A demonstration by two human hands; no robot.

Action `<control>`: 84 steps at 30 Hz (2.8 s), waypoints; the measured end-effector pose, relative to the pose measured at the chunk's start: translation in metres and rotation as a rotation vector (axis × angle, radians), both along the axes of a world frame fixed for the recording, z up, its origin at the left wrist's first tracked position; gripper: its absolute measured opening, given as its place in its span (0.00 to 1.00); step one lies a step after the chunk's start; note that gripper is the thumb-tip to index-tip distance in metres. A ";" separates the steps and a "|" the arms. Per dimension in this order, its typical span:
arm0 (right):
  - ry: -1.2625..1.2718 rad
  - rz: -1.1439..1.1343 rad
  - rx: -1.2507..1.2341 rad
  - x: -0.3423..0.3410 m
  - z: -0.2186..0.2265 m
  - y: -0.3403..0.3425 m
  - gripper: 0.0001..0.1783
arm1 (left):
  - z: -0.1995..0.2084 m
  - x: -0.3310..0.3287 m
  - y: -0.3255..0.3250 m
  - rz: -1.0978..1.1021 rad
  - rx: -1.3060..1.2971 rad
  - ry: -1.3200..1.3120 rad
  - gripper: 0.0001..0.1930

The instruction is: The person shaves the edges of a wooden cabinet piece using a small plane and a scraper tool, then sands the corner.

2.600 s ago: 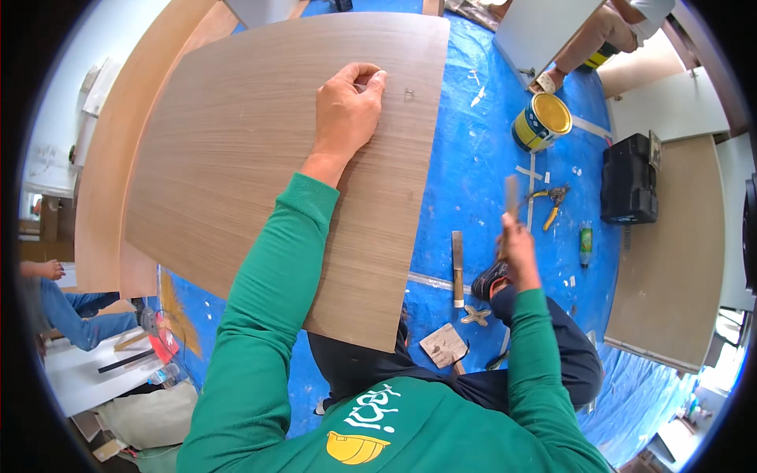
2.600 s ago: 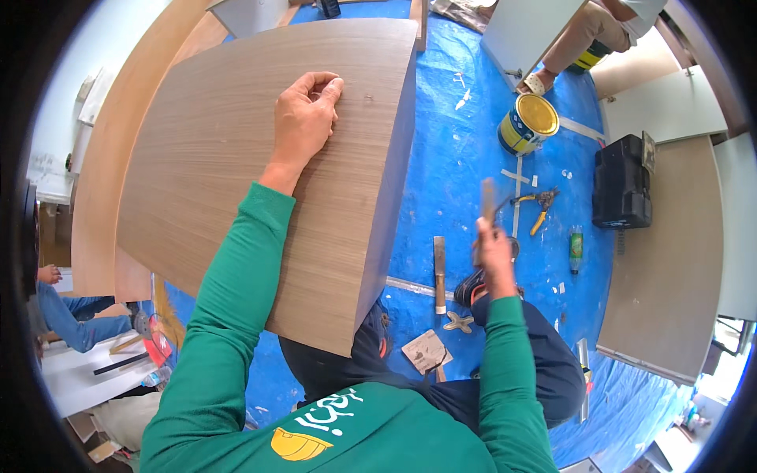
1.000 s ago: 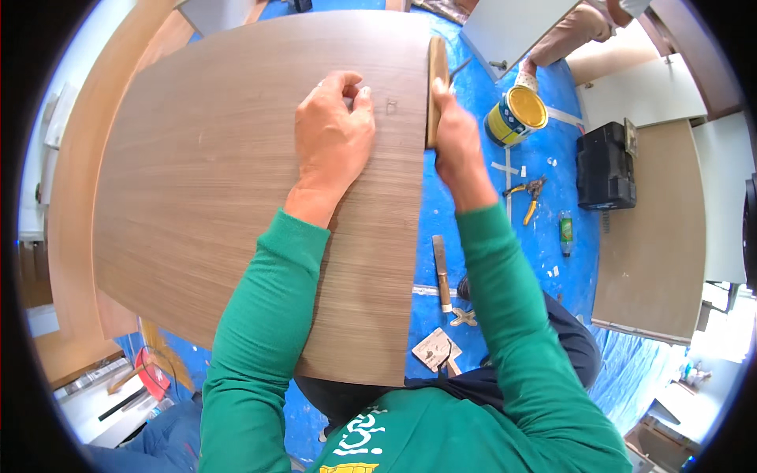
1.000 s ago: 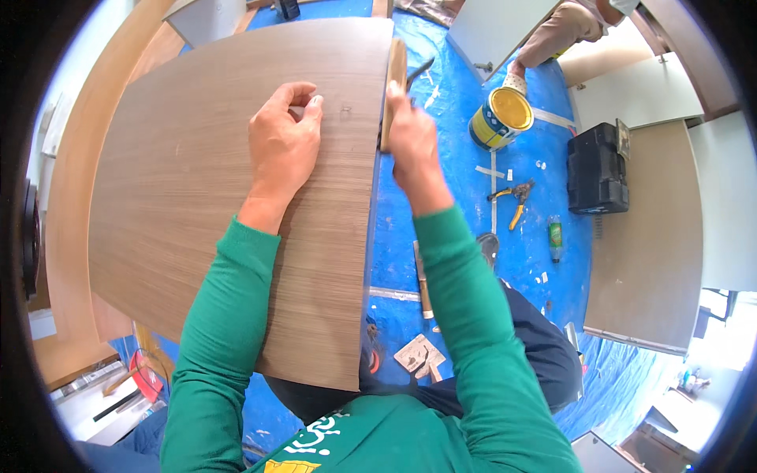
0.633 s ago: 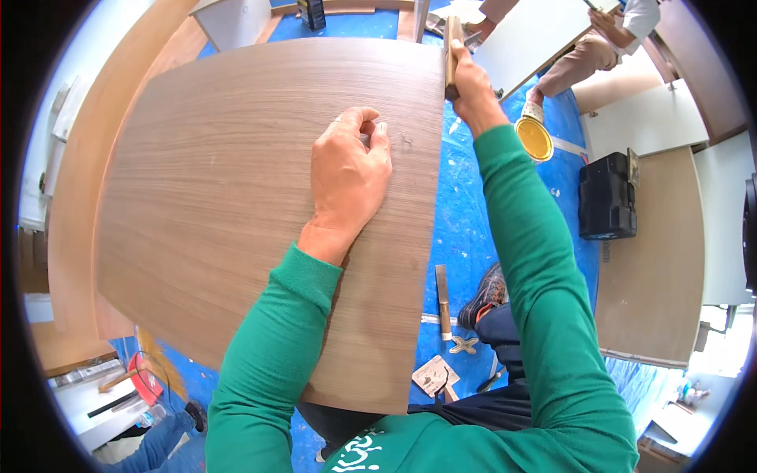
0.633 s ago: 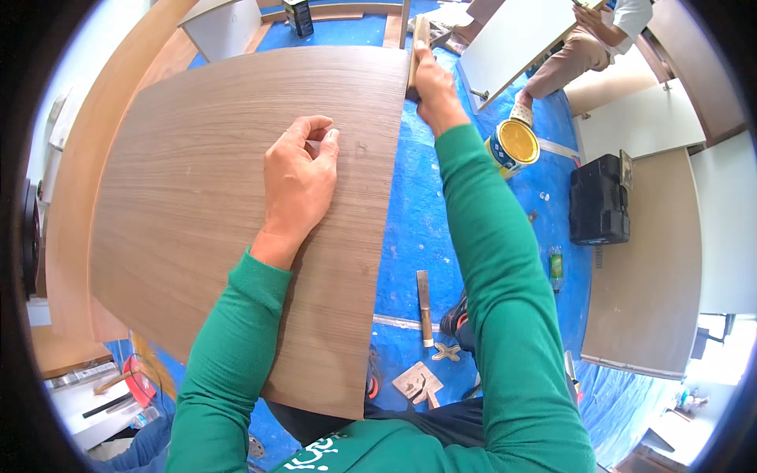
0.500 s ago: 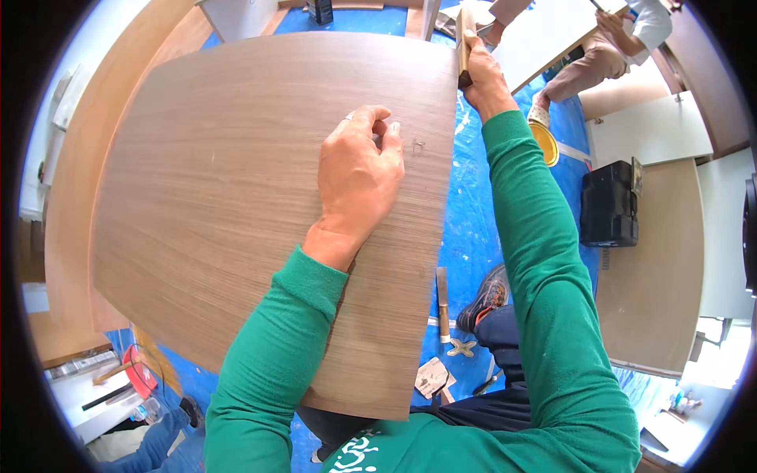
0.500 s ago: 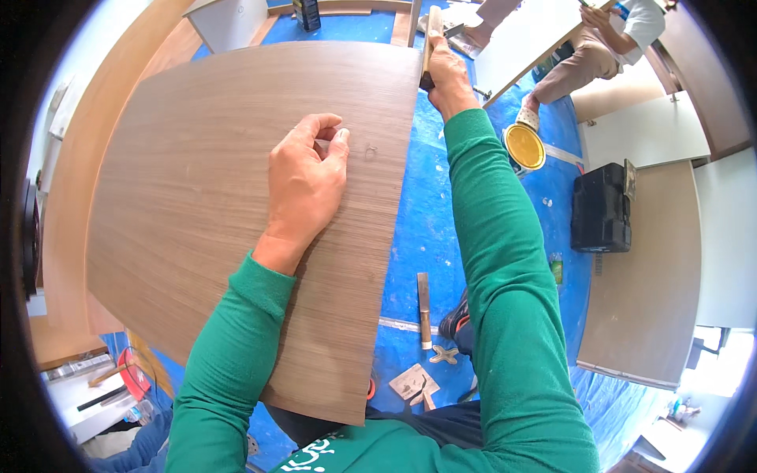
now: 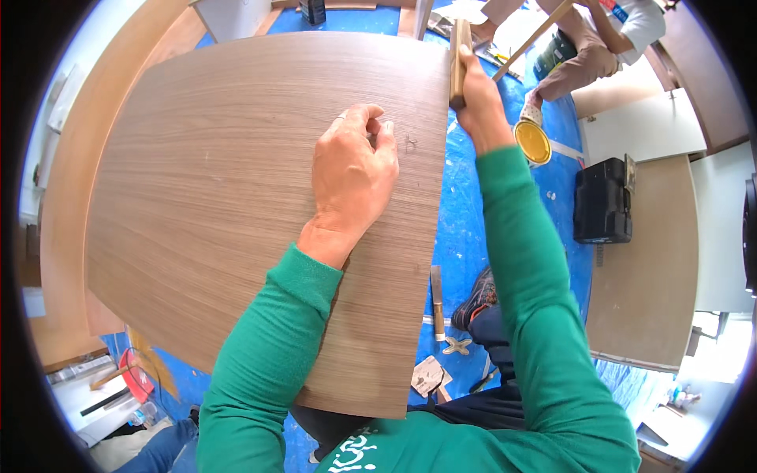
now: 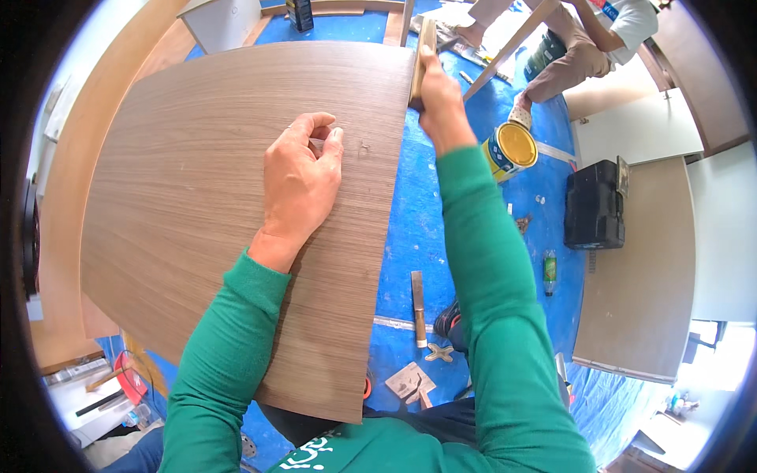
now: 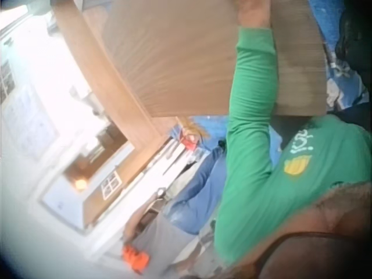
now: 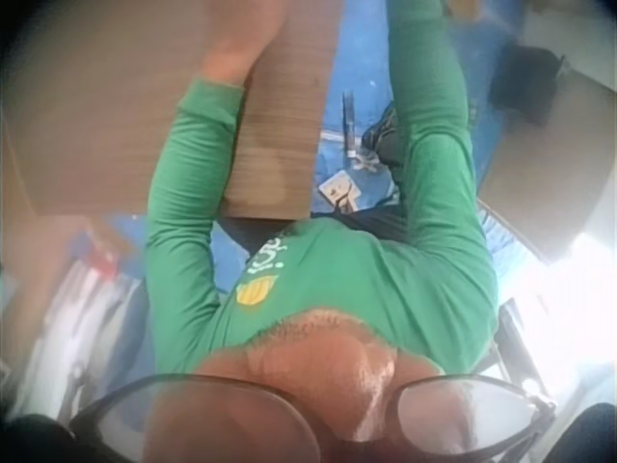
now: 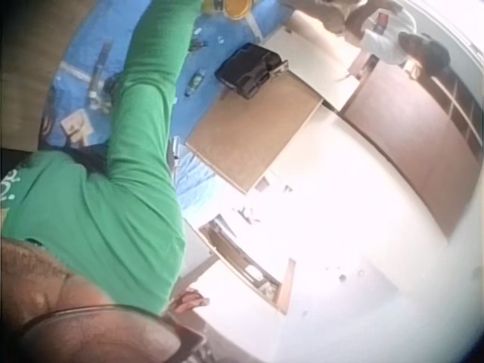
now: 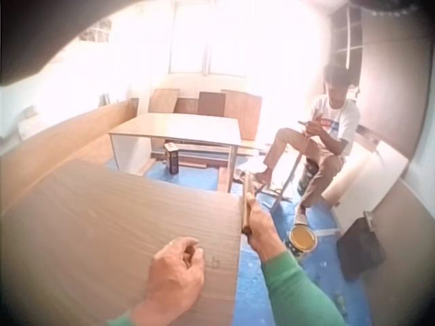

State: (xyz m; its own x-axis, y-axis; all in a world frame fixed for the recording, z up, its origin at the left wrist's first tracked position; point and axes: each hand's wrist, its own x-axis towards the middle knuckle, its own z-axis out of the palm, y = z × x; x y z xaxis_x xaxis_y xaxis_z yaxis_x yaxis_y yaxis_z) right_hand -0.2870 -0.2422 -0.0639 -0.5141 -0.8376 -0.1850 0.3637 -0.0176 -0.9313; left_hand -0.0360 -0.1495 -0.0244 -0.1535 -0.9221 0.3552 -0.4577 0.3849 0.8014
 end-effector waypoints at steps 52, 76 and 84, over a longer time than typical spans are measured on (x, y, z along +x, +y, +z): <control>0.271 -0.023 0.087 0.091 0.005 0.158 0.40 | 0.005 -0.003 0.003 0.031 0.012 -0.036 0.12; 0.278 0.048 0.216 0.112 0.009 0.212 0.41 | -0.004 0.003 -0.005 0.005 0.093 0.032 0.10; -0.186 -0.033 0.099 0.105 -0.016 0.317 0.29 | 0.014 -0.006 0.001 -0.009 0.201 0.051 0.11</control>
State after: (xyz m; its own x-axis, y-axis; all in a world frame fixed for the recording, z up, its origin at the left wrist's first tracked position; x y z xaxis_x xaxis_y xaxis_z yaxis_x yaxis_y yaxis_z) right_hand -0.1821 0.0744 -0.0799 -0.4903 -0.7939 -0.3595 0.5300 0.0558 -0.8462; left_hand -0.0420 -0.1487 -0.0099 -0.1490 -0.9739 0.1713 -0.4116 0.2186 0.8847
